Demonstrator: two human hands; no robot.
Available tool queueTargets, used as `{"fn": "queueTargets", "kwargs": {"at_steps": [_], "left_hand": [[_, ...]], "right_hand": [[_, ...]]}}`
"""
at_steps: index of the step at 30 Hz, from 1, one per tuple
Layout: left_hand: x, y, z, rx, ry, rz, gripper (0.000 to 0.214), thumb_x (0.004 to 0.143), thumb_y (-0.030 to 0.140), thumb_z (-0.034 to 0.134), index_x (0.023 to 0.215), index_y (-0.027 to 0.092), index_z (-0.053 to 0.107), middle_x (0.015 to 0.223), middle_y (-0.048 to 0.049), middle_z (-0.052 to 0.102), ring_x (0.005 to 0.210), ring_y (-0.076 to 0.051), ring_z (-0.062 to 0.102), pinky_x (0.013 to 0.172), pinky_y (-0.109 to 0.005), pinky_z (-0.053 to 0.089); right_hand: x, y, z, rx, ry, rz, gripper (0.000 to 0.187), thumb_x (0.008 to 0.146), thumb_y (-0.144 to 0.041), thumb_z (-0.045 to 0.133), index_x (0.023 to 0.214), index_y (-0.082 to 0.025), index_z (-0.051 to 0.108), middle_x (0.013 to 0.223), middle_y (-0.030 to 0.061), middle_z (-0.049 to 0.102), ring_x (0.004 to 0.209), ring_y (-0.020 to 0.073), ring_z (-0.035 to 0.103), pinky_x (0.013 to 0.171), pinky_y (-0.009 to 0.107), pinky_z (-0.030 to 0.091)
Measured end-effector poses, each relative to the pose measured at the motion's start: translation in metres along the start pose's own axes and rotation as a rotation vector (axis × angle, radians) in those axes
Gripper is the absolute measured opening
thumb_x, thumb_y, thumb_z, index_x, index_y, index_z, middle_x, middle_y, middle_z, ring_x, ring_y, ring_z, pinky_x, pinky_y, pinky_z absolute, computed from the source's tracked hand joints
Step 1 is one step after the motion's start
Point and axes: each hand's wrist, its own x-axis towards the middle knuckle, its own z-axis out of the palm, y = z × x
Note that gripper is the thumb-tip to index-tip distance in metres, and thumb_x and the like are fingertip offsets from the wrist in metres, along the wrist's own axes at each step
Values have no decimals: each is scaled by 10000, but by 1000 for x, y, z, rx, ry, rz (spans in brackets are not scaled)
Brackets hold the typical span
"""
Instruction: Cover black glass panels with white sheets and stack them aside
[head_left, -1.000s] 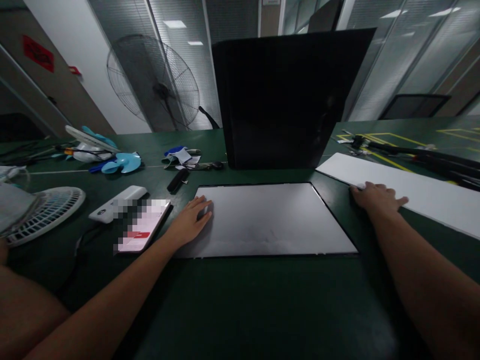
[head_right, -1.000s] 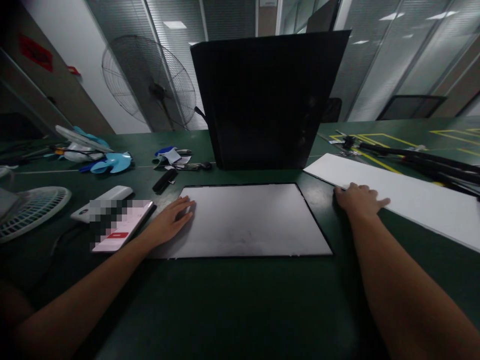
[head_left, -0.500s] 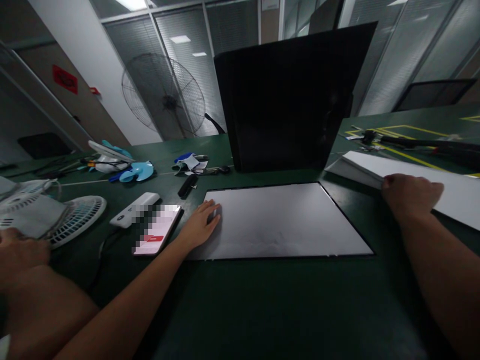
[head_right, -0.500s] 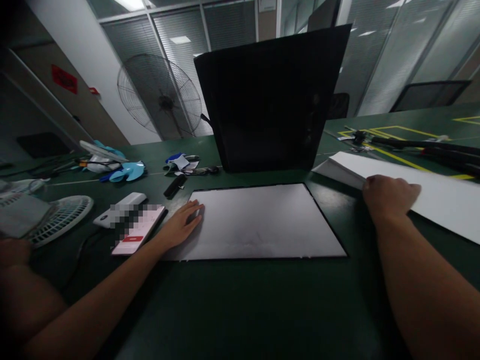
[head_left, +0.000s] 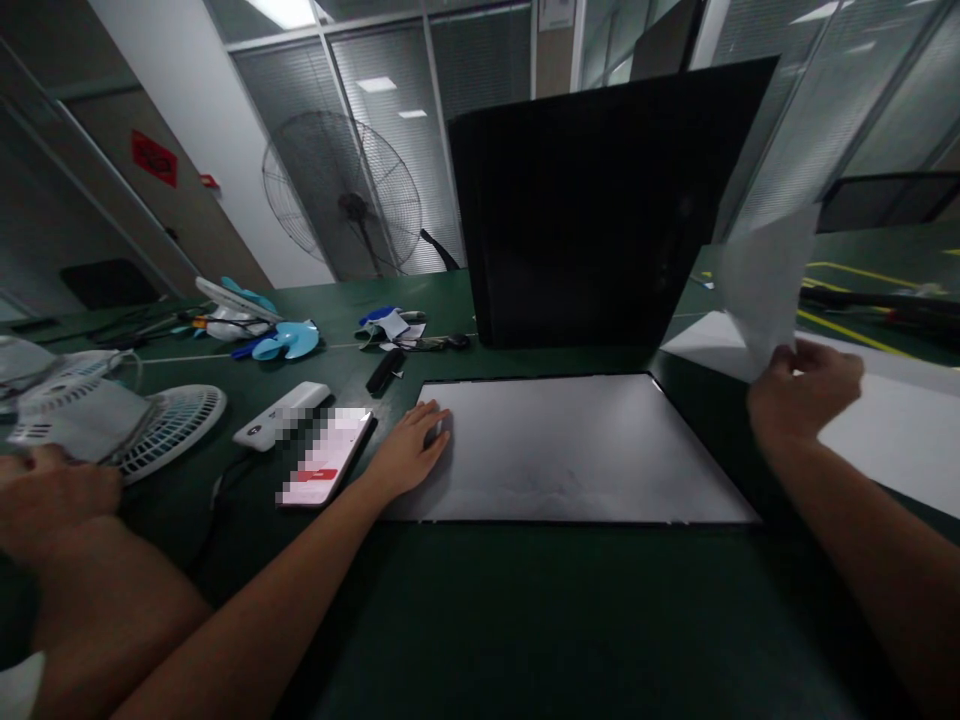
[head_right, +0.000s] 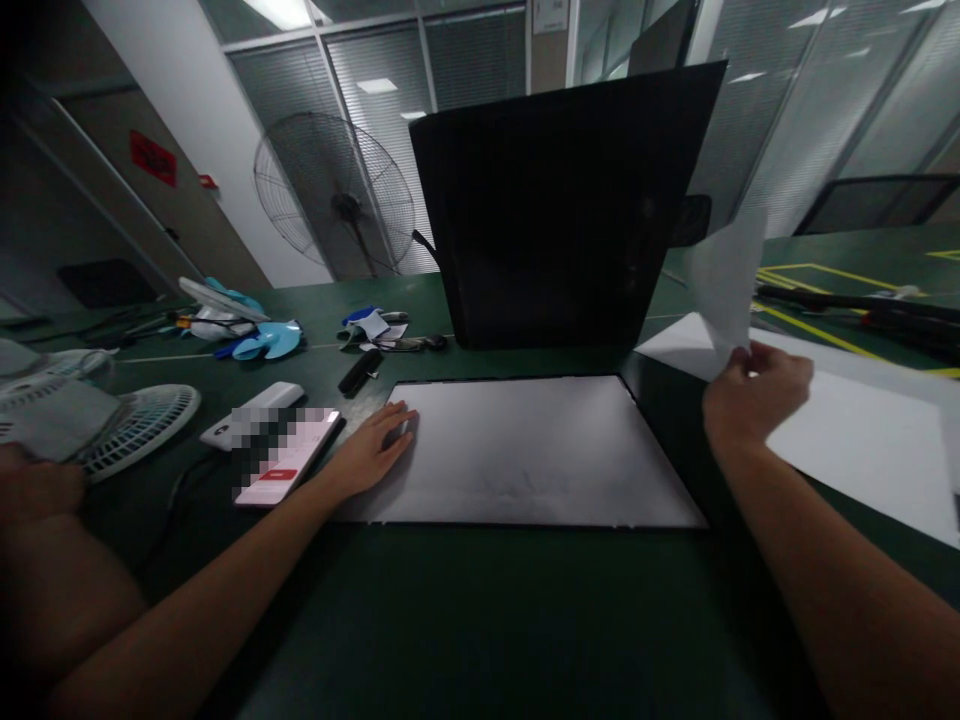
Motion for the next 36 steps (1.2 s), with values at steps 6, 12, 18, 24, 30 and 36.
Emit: {"fn": "queueTargets", "kwargs": {"at_steps": [6,12,18,24,30,36], "left_hand": [[-1,4,-2,-80,14,-32,546,1024,479,403,1414,152,602,1575,-155,488,1493,-312,400,1235,-501,298],[-4,6,-6,-363,63,-199,742,1039,623,177,1515,134,470,1577,-138,491,1493,-282,406,1249,-464,273],[-2,-1,-6,-381,70,-212,700,1010,644,306,1474,157,503,1651,-124,374,1523,-284,350,1254,-445,261],[1,-6,-4,-235,1,-179,749,862,476,664,1521,192,449,1628,-125,417,1493,-307,403,1240,-489,288],[2,-10,2,-226,24,-119,553,908,353,576,1432,178,565,1615,-119,440,1503,-267,392,1247,-461,279],[0,-9,2,-158,-8,-71,517,948,261,480,1457,221,562,1637,-80,411,1536,-253,323,1254,-484,261]], "right_hand": [[1,-104,-7,31,165,-213,323,1016,-322,418,1104,-199,704,1253,129,677,1108,269,641,905,401,512],[-23,-194,0,-103,-324,-609,162,922,-178,571,993,-176,717,991,83,741,835,207,685,715,329,522],[-43,-233,-6,25,-444,-870,228,999,-261,534,1122,-187,712,1089,97,738,913,207,689,781,343,547],[-50,-243,-8,209,-576,-985,437,1035,-441,471,1354,-185,624,1254,122,689,1036,245,669,833,394,557],[-51,-239,-5,349,-651,-1001,502,1011,-465,509,1435,-207,580,1458,124,569,1295,298,554,1045,508,458],[-47,-233,-4,443,-750,-935,447,1042,-418,453,1444,-263,573,1512,66,530,1393,251,480,1136,518,365]]}}
